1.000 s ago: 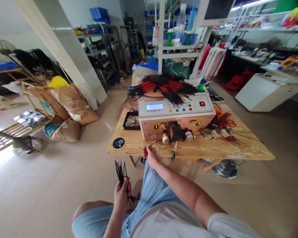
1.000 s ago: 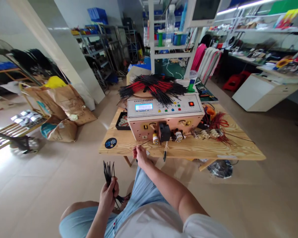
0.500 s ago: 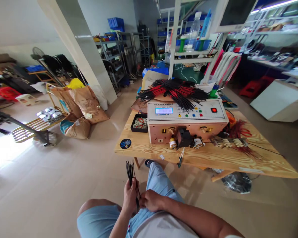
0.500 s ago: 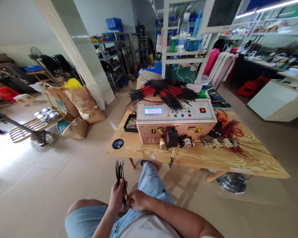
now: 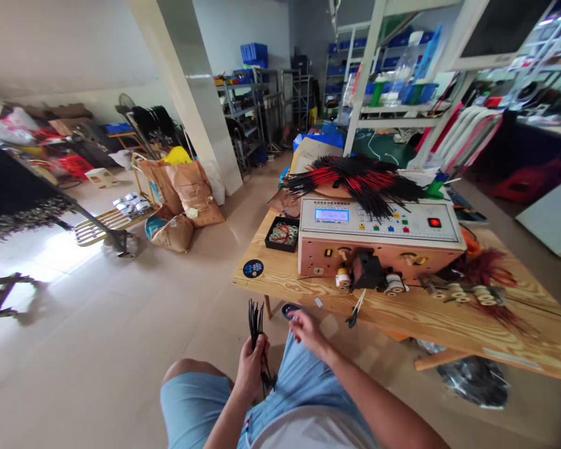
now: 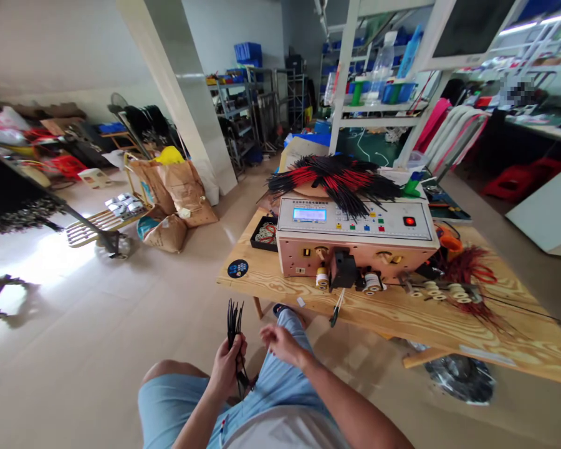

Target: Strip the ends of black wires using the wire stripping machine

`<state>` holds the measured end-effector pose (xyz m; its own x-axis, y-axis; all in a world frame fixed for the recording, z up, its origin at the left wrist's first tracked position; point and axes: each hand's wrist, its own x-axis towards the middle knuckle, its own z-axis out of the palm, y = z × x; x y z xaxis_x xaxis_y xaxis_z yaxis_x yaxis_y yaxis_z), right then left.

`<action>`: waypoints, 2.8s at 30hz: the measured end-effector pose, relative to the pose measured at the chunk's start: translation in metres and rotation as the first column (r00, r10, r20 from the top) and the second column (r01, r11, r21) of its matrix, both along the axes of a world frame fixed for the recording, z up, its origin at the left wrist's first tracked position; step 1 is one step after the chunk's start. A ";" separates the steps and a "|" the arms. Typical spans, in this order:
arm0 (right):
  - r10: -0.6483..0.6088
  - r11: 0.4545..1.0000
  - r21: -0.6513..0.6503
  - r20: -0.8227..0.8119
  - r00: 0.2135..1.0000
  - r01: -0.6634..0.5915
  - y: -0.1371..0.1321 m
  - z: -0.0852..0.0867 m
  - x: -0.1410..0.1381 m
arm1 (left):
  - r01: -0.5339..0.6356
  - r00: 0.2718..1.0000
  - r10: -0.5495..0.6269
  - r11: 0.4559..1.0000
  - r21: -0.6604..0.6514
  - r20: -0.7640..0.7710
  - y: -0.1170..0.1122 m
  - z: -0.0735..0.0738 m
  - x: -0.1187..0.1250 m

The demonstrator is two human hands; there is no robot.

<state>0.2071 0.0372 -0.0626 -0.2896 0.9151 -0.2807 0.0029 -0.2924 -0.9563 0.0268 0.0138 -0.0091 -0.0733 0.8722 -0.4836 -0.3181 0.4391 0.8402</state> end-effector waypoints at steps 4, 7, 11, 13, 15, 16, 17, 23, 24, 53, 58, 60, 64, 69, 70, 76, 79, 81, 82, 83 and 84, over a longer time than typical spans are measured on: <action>-0.619 0.778 -0.167 -0.368 0.694 0.605 0.056 0.021 0.039 | -0.034 0.999 0.034 0.999 -0.023 0.007 -0.002 0.009 -0.004; -0.671 0.703 -0.263 -0.552 0.494 0.661 0.084 0.042 0.062 | -0.031 1.000 0.031 0.999 -0.008 0.000 -0.003 0.010 -0.006; -0.639 0.710 -0.280 -0.640 0.426 0.645 0.095 0.055 0.069 | 0.030 0.999 -0.029 0.998 0.051 -0.020 -0.005 0.008 -0.008; -0.640 0.712 -0.295 -0.646 0.416 0.637 0.095 0.054 0.066 | 0.049 0.998 -0.047 0.997 0.068 -0.028 -0.006 0.007 -0.009; -0.644 0.703 -0.279 -0.639 0.420 0.654 0.094 0.052 0.062 | 0.044 0.999 -0.042 0.997 0.068 -0.030 -0.006 0.007 -0.009; -0.650 0.694 -0.260 -0.628 0.428 0.672 0.095 0.051 0.061 | 0.038 0.999 -0.036 0.997 0.063 -0.029 -0.006 0.007 -0.010; -0.659 0.681 -0.239 -0.613 0.437 0.692 0.096 0.051 0.060 | 0.034 0.999 -0.033 0.998 0.058 -0.027 -0.006 0.007 -0.010; -0.742 0.590 -0.201 -0.518 0.426 0.782 0.104 0.049 0.051 | 0.048 0.999 -0.047 0.998 0.039 -0.021 -0.009 0.003 -0.013; -0.745 0.591 -0.204 -0.509 0.431 0.780 0.104 0.047 0.047 | 0.045 0.999 -0.044 0.998 0.039 -0.020 -0.009 0.002 -0.013; 0.526 0.812 0.036 0.384 0.759 -0.582 -0.062 0.006 -0.033 | 0.150 0.986 -0.139 0.980 0.132 -0.087 -0.003 0.010 0.004; 0.509 0.855 0.007 0.181 0.842 -0.519 -0.048 0.003 -0.015 | 0.090 0.996 -0.088 0.993 0.079 -0.035 -0.002 0.010 0.000; 0.263 0.964 0.006 0.068 0.962 -0.264 -0.027 0.002 0.000 | 0.059 0.998 -0.058 0.997 0.057 -0.020 -0.003 0.009 -0.003; -0.425 0.905 -0.110 -0.213 0.879 0.411 0.029 0.009 0.038 | 0.037 0.999 -0.037 0.999 0.025 0.011 -0.004 0.007 -0.008; -0.595 0.793 -0.222 -0.484 0.642 0.568 0.073 0.030 0.075 | 0.046 0.997 -0.048 0.998 0.045 0.056 -0.006 0.005 -0.007; -0.600 0.783 -0.221 -0.515 0.613 0.581 0.077 0.033 0.078 | 0.046 0.997 -0.049 0.998 0.050 0.062 -0.006 0.006 -0.007; -0.596 0.754 -0.184 -0.595 0.539 0.630 0.087 0.037 0.084 | -0.005 0.995 -0.001 0.998 0.058 0.097 -0.007 0.009 -0.009; -0.606 0.737 -0.161 -0.587 0.537 0.656 0.091 0.034 0.085 | -0.019 0.991 0.012 0.999 0.048 0.133 -0.006 0.010 -0.012; -0.617 0.728 -0.161 -0.578 0.534 0.667 0.093 0.032 0.086 | -0.049 0.991 0.041 0.997 0.059 0.129 -0.005 0.010 -0.012; -0.625 0.723 -0.166 -0.571 0.532 0.670 0.095 0.031 0.086 | -0.078 0.990 0.068 0.994 0.074 0.121 -0.005 0.010 -0.012; -0.632 0.719 -0.172 -0.565 0.531 0.673 0.096 0.031 0.085 | -0.110 0.988 0.100 0.990 0.093 0.115 -0.004 0.009 -0.012; -0.638 0.716 -0.175 -0.556 0.532 0.676 0.097 0.030 0.083 | -0.140 0.985 0.127 0.984 0.110 0.117 -0.004 0.009 -0.012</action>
